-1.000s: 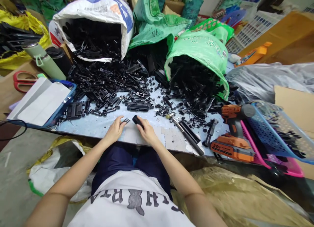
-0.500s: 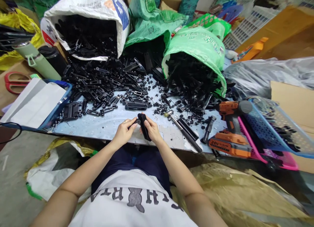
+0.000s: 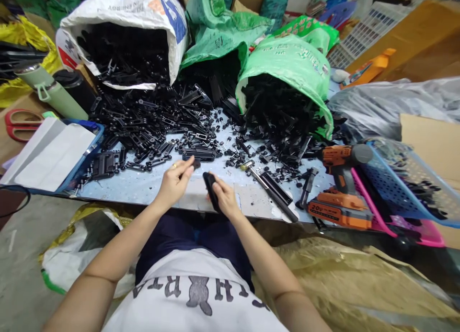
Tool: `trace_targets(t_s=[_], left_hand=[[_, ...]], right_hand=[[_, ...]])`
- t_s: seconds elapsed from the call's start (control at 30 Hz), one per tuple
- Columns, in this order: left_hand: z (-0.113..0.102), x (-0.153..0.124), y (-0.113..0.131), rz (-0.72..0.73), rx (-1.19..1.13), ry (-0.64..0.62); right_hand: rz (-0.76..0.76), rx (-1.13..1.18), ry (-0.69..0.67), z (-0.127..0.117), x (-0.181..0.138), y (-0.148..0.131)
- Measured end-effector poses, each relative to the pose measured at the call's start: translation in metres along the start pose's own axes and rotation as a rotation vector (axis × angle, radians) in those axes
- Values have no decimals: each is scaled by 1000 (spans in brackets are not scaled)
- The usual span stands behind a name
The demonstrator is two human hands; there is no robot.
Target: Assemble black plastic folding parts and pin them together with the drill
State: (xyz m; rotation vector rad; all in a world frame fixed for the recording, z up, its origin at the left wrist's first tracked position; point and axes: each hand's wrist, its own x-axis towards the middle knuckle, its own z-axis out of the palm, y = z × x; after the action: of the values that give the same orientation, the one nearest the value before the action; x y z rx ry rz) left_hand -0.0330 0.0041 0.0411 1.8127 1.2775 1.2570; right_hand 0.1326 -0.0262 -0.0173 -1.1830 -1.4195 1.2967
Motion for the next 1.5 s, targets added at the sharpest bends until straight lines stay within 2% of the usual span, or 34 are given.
trace_targets(t_s=[0.07, 0.17, 0.3, 0.37, 0.47, 0.6, 0.67, 0.77, 0.83, 0.9, 0.97, 1.03, 1.1, 1.13, 1.2, 1.27, 1.37, 1.5], left_hand=[[6, -9, 0, 12, -10, -79], [14, -22, -1, 5, 13, -97], [14, -28, -1, -12, 109, -105], [14, -28, 0, 1, 149, -85], [23, -30, 5, 53, 148, 7], [39, -32, 15, 99, 93, 269], [41, -30, 17, 124, 83, 288], [40, -28, 11, 136, 94, 170], [41, -31, 1, 53, 120, 133], [43, -37, -9, -85, 174, 128], [44, -43, -18, -153, 299, 64], [44, -43, -23, -50, 468, -128], [45, -37, -25, 162, 599, -386], [45, -32, -25, 261, 643, -505], [47, -22, -23, 383, 715, -666], [47, -15, -18, 387, 798, -709], [44, -13, -11, 312, 888, -678], [38, -21, -13, 240, 950, -633]], right_hand=[[63, 120, 26, -8, 8, -6], [24, 130, -18, -20, 16, -17], [-180, -118, -125, -31, 20, -23], [-292, -263, -136, -34, 20, -24], [-371, -364, -73, -28, 18, -26], [-409, -323, 113, -8, 10, -29], [-432, -340, 145, 0, 6, -28], [-373, -366, 106, 2, 1, -21], [-307, -418, 7, -4, 6, -14], [-257, -563, -118, -20, 20, -7], [-223, -763, -113, -45, 49, -5], [-188, -955, 83, -76, 89, -7], [-174, -1154, 287, -108, 134, -12], [-173, -1259, 325, -122, 156, -15], [-233, -1464, 250, -146, 193, -19], [-326, -1628, 97, -164, 220, -19], [-410, -1758, -71, -183, 242, -17], [-565, -1774, -108, -191, 237, -32]])
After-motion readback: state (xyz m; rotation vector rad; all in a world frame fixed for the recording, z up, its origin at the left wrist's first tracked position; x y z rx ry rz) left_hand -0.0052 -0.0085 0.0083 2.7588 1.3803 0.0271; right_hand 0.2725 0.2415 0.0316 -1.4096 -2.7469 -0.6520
